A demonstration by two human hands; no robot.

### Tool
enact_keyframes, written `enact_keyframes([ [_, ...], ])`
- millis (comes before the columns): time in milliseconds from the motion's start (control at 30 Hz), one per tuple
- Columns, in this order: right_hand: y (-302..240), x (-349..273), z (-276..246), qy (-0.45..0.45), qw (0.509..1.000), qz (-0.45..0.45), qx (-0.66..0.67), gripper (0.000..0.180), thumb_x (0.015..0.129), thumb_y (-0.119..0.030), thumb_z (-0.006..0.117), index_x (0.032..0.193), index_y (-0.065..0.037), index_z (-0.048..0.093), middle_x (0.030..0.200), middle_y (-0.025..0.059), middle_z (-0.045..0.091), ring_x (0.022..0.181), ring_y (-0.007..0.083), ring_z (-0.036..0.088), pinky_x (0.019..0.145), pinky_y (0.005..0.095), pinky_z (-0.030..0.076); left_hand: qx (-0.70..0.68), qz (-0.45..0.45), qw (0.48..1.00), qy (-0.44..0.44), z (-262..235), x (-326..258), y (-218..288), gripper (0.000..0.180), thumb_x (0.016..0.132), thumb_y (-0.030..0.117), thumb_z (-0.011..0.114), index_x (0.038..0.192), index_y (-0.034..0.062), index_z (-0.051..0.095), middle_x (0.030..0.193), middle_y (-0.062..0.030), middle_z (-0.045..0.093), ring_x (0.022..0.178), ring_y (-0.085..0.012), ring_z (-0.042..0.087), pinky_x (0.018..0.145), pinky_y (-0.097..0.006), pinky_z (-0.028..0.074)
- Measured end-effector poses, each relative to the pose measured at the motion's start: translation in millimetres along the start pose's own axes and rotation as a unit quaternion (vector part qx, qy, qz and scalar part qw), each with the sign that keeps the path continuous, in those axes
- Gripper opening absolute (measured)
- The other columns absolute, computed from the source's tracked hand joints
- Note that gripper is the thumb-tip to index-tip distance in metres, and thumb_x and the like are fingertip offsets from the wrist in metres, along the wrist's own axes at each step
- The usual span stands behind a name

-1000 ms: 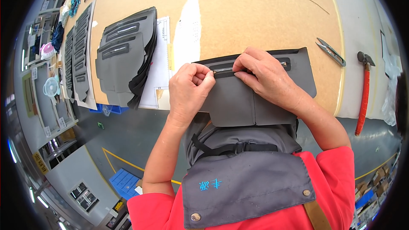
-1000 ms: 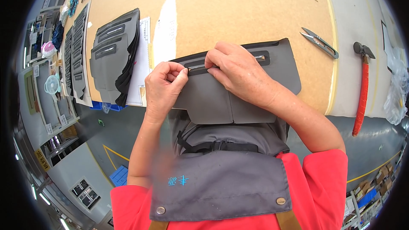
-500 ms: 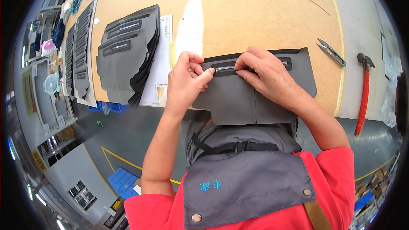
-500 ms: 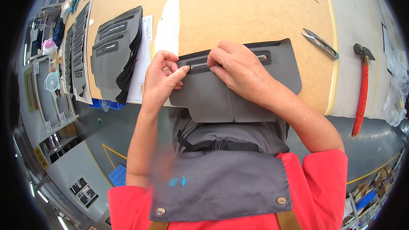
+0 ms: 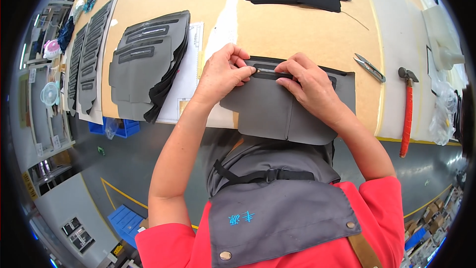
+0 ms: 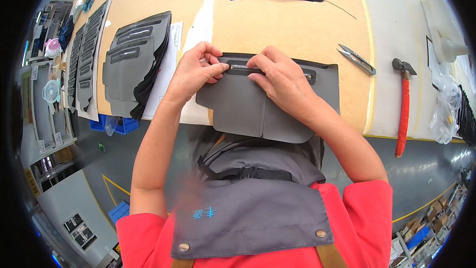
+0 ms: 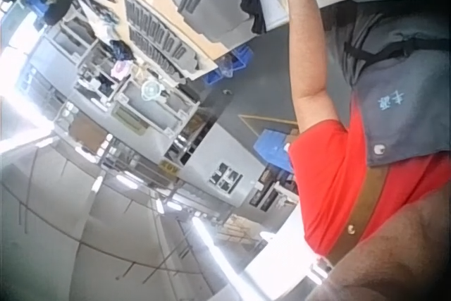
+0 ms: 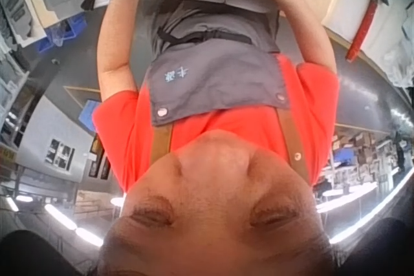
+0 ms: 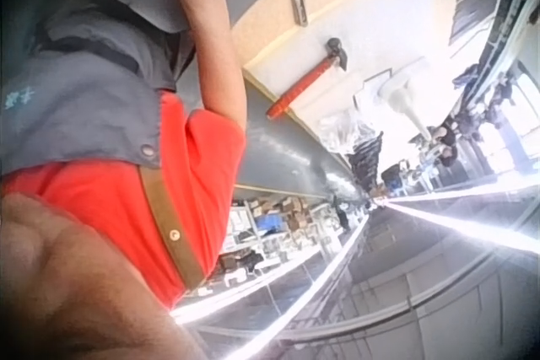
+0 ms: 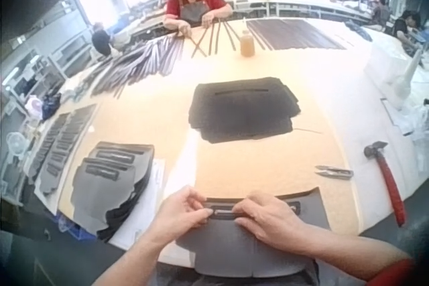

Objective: Manually assembling and hammering leather components for an accessory or bag.

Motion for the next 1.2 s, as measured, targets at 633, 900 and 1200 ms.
enact_keyframes([
  [633, -2.3, 25.1, 6.0, -0.024, 0.992, -0.084, -0.094, 0.013, 0.087, -0.01, 0.073, 0.096, -0.004, 0.066, 0.093, 0.0128, 0.063, 0.09, 0.0336, 0.064, 0.079, 0.0431, 0.051, 0.015, 0.038, 0.999, 0.007, 2.2, 1.0, -7.6, 0.026, 0.086, 0.006, 0.079, 0.106, 0.0012, 0.063, 0.084, -0.0023, 0.064, 0.069, -0.0082, 0.066, 0.061, -0.023, 0.054],
  [900, -5.2, 33.3, 11.9, -0.047, 0.988, -0.099, -0.108, 0.01, 0.088, -0.008, 0.071, 0.096, -0.005, 0.066, 0.094, 0.0123, 0.064, 0.09, 0.034, 0.065, 0.079, 0.0435, 0.052, 0.036, 0.013, 0.999, -0.011, -0.5, 0.2, 5.0, 0.022, 0.086, 0.01, 0.079, 0.1, 0.0016, 0.064, 0.08, -0.0023, 0.066, 0.07, -0.0097, 0.066, 0.06, -0.024, 0.054],
  [1200, -9.5, 45.6, 9.2, -0.089, 0.979, -0.103, -0.149, 0.006, 0.089, -0.009, 0.069, 0.092, -0.005, 0.065, 0.091, 0.0119, 0.063, 0.089, 0.0332, 0.064, 0.078, 0.0429, 0.052, -0.024, 0.005, 0.998, -0.061, -6.8, 4.7, 3.1, 0.02, 0.089, 0.008, 0.077, 0.103, 0.0017, 0.064, 0.079, 0.0002, 0.063, 0.073, -0.0101, 0.067, 0.064, -0.024, 0.055],
])
Point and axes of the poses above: each hand's wrist, its own x-axis towards the middle knuckle, its own z-axis out of the palm, y = z × x, the point moved 1 cm from there along x, towards the middle knuckle
